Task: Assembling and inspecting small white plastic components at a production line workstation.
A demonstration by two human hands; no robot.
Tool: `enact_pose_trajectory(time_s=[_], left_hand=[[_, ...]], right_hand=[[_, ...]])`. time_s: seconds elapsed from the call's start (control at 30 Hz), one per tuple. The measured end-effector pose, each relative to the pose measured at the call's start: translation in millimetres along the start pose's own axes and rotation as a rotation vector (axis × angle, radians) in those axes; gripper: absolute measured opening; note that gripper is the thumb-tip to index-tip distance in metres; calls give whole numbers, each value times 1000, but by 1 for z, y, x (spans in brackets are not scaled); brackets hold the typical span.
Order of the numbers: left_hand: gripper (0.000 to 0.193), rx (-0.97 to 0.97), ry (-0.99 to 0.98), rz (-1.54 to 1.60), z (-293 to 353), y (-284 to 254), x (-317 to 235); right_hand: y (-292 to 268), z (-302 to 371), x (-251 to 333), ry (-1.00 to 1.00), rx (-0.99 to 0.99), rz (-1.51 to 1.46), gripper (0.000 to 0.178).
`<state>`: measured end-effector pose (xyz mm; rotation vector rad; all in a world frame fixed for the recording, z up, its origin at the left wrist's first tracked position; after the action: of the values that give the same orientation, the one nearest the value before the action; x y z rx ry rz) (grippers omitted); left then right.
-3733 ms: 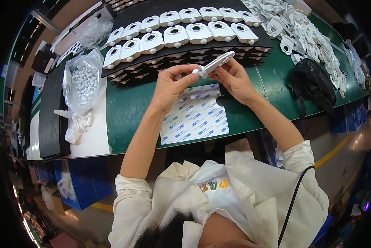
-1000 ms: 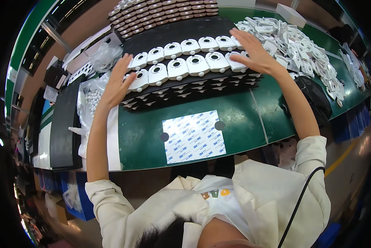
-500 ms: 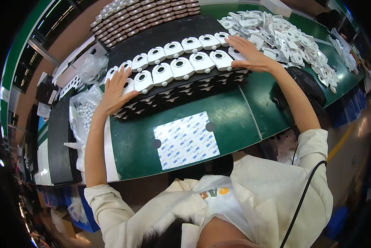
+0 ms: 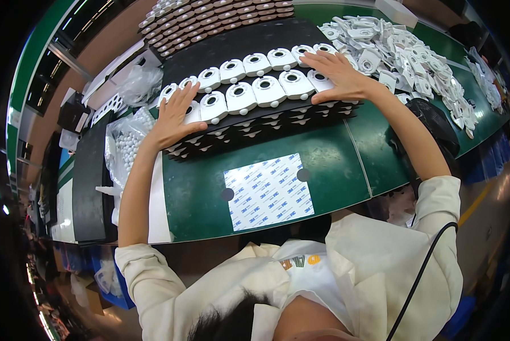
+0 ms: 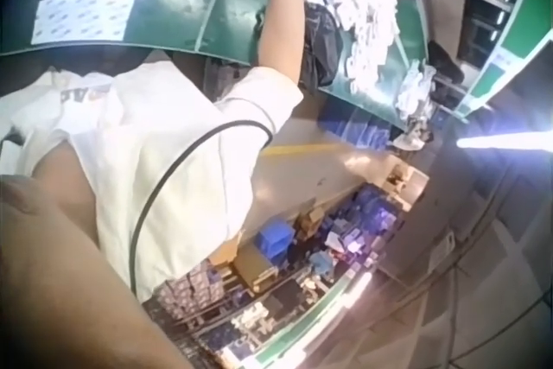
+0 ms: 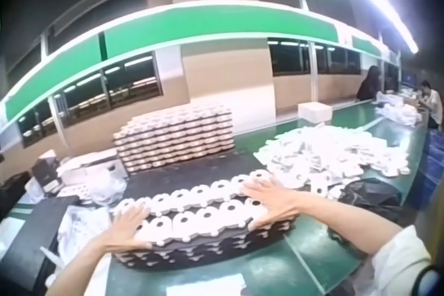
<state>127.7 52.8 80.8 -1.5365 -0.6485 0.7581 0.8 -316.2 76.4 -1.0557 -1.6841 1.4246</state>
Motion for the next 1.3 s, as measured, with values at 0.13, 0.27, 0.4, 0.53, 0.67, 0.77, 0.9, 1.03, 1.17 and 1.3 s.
enact_pose_trajectory(time_s=[0.13, 0.27, 0.4, 0.53, 0.67, 0.77, 0.9, 1.03, 1.17, 1.3], left_hand=[[92, 10, -15, -57, -3, 0, -2], [89, 3, -27, -77, -12, 2, 2], [88, -3, -13, -74, -27, 5, 8], [87, 5, -20, -88, -50, 4, 15], [86, -1, -8, -73, -81, 8, 29], [86, -13, -9, -87, -106, 9, 42], [88, -7, -14, -83, -139, 12, 57], [85, 4, -21, -96, -167, 13, 64], [81, -16, -6, -99, -182, 13, 76], [75, -132, 53, 111, -194, 6, 63]], right_hand=[[-1, -3, 0, -6, -10, 3, 87], [2, -11, -5, 12, -29, -16, 81], [7, -23, -17, 32, -48, -13, 79], [10, -38, -37, 54, -47, -4, 81], [12, -57, -54, 52, -40, 8, 78], [16, -75, -72, 36, -54, 22, 78], [23, -99, -94, 67, -38, 26, 80], [30, -119, -118, 97, -36, 27, 84], [31, -132, -128, 122, -26, -17, 91], [30, -136, -126, 117, -85, -8, 89]])
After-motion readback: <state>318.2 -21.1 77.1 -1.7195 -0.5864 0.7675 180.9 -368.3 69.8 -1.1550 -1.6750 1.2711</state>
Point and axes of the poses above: each hand's wrist, its own z-axis away from the middle knuckle, its own y-axis out of the palm, x = y × z, the point moved 2 cm from there along -z, towards the middle knuckle, and after that the axes turned 11 degrees about -y, right-handed, at the moved point
